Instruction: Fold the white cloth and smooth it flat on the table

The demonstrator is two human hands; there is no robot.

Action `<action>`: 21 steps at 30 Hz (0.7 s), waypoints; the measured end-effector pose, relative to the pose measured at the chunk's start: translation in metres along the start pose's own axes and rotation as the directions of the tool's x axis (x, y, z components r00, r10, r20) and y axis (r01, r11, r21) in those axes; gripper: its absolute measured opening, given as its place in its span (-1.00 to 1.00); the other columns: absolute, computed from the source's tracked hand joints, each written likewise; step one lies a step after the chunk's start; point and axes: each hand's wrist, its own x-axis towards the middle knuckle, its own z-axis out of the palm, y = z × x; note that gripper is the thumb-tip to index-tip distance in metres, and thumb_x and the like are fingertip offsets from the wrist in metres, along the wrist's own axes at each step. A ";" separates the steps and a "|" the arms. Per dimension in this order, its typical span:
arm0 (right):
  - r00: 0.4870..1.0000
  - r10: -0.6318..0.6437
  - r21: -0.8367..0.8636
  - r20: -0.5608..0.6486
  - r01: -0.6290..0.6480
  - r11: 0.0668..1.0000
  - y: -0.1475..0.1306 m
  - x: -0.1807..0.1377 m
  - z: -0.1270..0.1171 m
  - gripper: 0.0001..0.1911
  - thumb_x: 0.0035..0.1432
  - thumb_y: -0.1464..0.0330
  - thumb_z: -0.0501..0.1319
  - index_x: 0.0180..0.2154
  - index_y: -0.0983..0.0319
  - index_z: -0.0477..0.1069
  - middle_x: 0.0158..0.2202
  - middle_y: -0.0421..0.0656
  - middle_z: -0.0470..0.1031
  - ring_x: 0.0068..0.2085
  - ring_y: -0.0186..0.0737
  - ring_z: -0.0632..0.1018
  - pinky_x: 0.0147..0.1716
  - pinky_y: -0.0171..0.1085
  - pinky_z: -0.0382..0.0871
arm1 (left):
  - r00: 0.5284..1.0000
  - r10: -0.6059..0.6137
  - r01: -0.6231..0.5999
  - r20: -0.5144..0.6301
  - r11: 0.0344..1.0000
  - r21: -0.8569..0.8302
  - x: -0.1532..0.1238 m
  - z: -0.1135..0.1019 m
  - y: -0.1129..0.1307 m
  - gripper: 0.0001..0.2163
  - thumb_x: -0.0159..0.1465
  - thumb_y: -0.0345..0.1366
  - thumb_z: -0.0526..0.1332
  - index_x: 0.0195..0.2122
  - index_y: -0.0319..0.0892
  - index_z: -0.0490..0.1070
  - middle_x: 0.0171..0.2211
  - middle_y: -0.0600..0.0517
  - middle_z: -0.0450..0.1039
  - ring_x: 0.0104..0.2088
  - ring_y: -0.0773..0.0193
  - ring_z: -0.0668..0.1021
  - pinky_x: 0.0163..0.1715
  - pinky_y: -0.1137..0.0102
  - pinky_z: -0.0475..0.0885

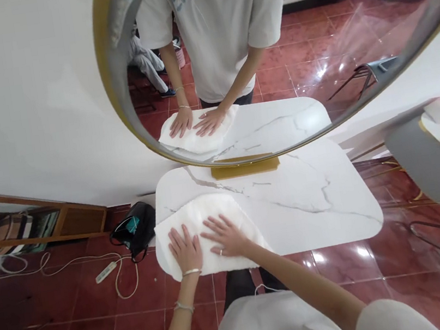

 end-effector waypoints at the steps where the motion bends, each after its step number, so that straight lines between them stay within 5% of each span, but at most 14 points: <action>1: 1.000 0.027 -0.015 -0.011 -0.027 1.000 0.014 -0.001 -0.005 -0.40 0.33 0.04 -0.06 0.32 0.06 -0.01 0.38 -0.09 -0.13 0.38 -0.02 -0.07 0.30 0.11 -0.16 | 0.999 0.021 -0.021 0.031 1.000 -0.003 0.011 0.003 0.013 -0.49 0.37 -0.17 -0.05 0.28 -0.32 0.13 0.34 -0.35 -0.10 0.35 -0.15 -0.04 0.23 -0.13 0.00; 6: 0.971 0.225 -0.120 -0.075 -0.233 0.965 0.076 -0.058 -0.043 -0.43 0.32 0.07 -0.01 0.30 0.04 0.05 0.37 -0.12 -0.07 0.37 -0.04 -0.04 0.30 0.11 -0.17 | 0.945 0.244 -0.236 0.218 0.970 -0.061 0.037 0.019 0.103 -0.29 0.25 0.00 0.15 0.32 -0.28 0.03 0.36 -0.33 -0.20 0.36 -0.18 -0.11 0.26 -0.10 -0.09; 12: 0.920 0.365 -0.238 -0.141 -0.389 0.890 0.109 -0.193 -0.087 -0.41 0.32 0.09 -0.01 0.32 0.04 -0.01 0.38 -0.13 -0.13 0.37 -0.06 -0.04 0.30 0.07 -0.12 | 0.802 0.546 -0.516 0.243 0.838 -0.180 -0.013 0.045 0.222 -0.15 0.14 0.13 0.22 0.34 -0.18 -0.03 0.38 -0.29 -0.24 0.36 -0.19 -0.14 0.27 -0.10 -0.10; 17: 0.902 0.408 -0.305 -0.138 -0.431 0.849 0.142 -0.283 -0.117 -0.39 0.31 0.09 -0.01 0.32 0.06 -0.03 0.38 -0.13 -0.12 0.37 -0.06 -0.02 0.30 0.06 -0.11 | 0.727 0.644 -0.589 0.239 0.763 -0.265 -0.053 0.055 0.306 -0.15 0.14 0.13 0.22 0.34 -0.17 -0.05 0.37 -0.28 -0.18 0.35 -0.22 -0.09 0.25 -0.12 -0.03; 21: 0.901 0.405 -0.322 -0.152 -0.433 0.842 0.170 -0.323 -0.136 -0.34 0.31 0.09 -0.02 0.35 0.08 -0.13 0.37 -0.13 -0.08 0.36 -0.08 0.00 0.29 0.03 -0.08 | 0.714 0.652 -0.566 0.256 0.752 -0.338 -0.054 0.053 0.348 -0.43 0.27 -0.08 0.15 0.28 -0.10 0.12 0.32 -0.19 0.02 0.29 -0.12 0.15 0.21 -0.02 0.15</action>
